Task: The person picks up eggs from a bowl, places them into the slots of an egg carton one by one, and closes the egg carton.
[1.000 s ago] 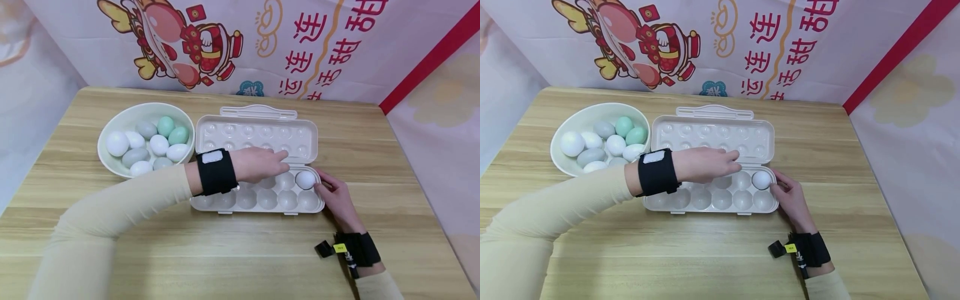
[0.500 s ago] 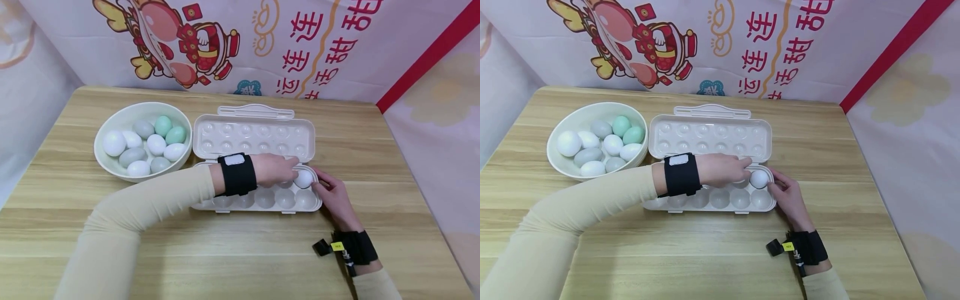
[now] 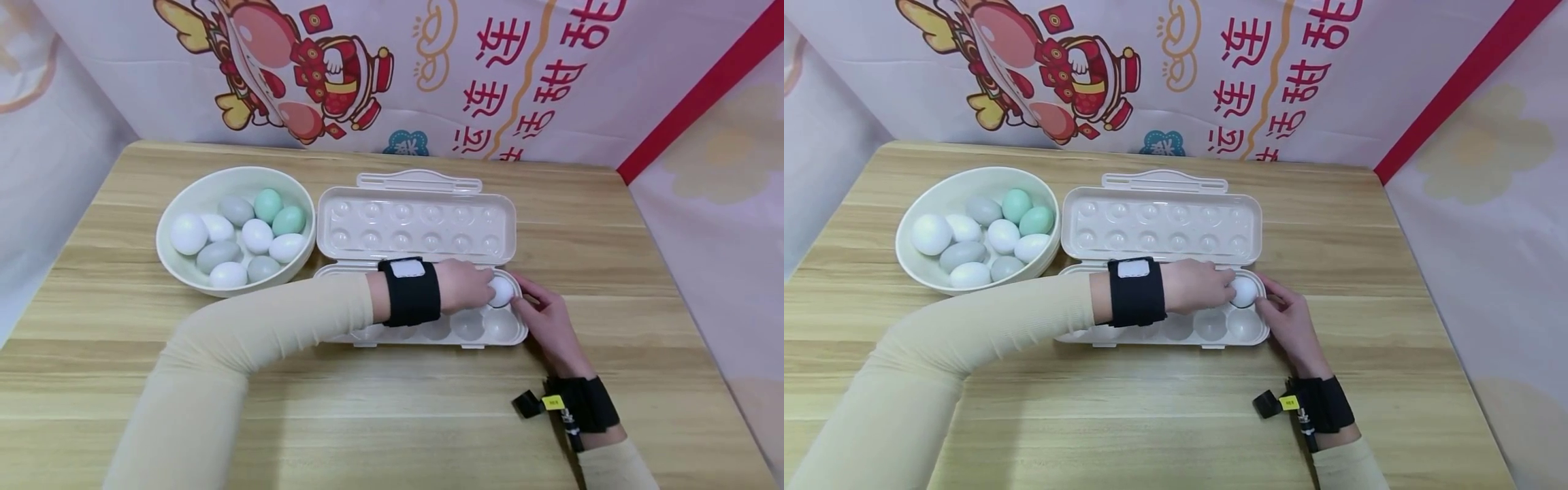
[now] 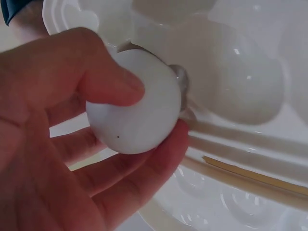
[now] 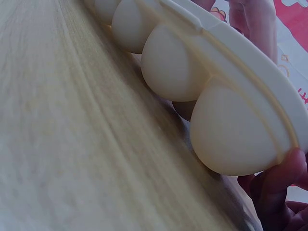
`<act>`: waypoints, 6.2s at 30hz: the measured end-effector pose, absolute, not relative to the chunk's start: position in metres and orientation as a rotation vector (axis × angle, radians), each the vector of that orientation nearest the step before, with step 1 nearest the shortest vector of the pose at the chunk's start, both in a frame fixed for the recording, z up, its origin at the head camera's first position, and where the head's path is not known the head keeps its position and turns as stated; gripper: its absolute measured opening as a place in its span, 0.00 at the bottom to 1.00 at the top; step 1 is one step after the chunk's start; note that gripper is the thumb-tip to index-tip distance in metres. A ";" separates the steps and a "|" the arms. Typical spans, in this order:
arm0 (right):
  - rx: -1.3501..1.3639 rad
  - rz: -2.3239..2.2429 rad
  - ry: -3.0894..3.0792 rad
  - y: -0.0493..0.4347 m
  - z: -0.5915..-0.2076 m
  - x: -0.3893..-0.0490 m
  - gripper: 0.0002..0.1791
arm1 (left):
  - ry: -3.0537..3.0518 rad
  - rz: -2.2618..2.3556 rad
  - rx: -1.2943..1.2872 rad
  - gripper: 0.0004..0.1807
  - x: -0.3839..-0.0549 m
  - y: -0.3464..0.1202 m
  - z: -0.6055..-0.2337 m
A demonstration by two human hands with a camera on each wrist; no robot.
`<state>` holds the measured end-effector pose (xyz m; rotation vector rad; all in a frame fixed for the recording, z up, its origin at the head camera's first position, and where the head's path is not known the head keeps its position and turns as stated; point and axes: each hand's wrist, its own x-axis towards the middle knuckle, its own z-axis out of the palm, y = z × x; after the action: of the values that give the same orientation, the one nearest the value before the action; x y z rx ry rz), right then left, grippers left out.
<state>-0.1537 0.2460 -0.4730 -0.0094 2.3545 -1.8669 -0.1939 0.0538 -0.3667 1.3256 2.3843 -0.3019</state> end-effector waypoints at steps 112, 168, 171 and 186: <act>-0.062 -1.820 2.393 0.247 -0.473 -0.150 0.25 | 2.500 -0.061 1.102 0.21 -0.211 -0.064 -0.350; -0.100 -1.964 2.289 0.248 -0.475 -0.151 0.24 | 2.658 0.020 0.819 0.19 -0.218 -0.152 -0.320; -0.104 -1.972 2.285 0.247 -0.474 -0.151 0.24 | 2.675 0.039 0.811 0.18 -0.217 -0.161 -0.319; -0.101 -1.867 2.386 0.249 -0.472 -0.152 0.24 | 2.649 0.166 0.697 0.20 -0.220 -0.219 -0.320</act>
<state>-0.1523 0.2491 -0.4721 -0.1007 2.3863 -1.8667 -0.2199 -0.2193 -0.3199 0.6971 2.6492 0.1663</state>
